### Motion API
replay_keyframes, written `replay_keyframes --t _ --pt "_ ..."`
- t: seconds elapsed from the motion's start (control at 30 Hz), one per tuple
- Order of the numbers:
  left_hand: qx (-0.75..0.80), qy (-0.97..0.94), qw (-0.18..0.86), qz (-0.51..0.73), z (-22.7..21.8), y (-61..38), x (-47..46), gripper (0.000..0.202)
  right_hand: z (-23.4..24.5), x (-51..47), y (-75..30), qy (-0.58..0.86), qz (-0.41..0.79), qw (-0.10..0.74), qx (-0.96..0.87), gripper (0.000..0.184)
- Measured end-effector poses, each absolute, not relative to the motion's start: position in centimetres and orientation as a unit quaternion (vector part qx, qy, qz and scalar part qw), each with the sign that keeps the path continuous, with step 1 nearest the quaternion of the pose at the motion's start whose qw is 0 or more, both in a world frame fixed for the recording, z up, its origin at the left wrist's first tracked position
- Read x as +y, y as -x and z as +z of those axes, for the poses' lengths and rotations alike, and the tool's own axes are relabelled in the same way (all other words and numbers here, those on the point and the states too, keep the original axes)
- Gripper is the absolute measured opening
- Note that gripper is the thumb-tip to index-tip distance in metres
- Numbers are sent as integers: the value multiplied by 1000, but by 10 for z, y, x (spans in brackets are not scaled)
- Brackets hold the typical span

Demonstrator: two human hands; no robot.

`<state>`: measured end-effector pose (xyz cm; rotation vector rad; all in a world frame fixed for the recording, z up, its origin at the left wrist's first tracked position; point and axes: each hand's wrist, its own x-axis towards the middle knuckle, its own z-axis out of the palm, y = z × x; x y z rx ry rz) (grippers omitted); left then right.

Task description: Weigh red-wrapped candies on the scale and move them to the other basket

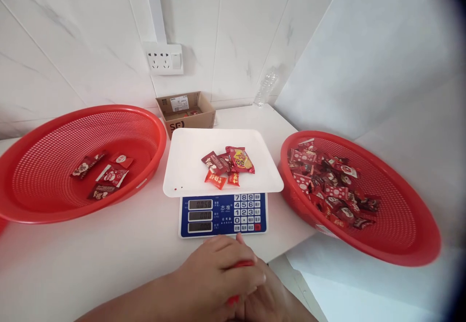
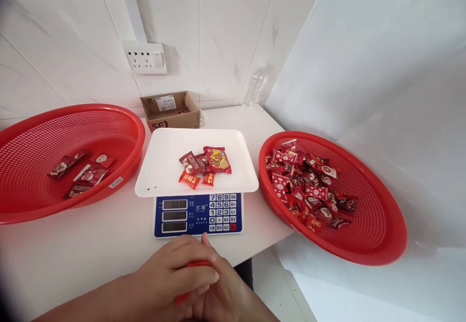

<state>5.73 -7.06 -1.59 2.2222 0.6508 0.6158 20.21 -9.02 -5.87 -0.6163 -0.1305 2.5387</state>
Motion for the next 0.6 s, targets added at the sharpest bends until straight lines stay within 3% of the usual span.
replay_keyframes --t 0.1,0.27,0.43,0.6 --pt "242 -904 307 175 -18 -60 -67 43 -47 -84 -202 242 932 267 38 51" --pt "266 -894 335 136 -19 -58 -68 47 -29 -79 -199 316 912 256 56 62" --pt "251 -900 328 138 -18 -54 -73 54 -31 -82 -192 300 914 272 24 62" --pt "250 -922 234 181 -17 -43 -68 55 -41 -83 -197 291 909 297 -8 45"
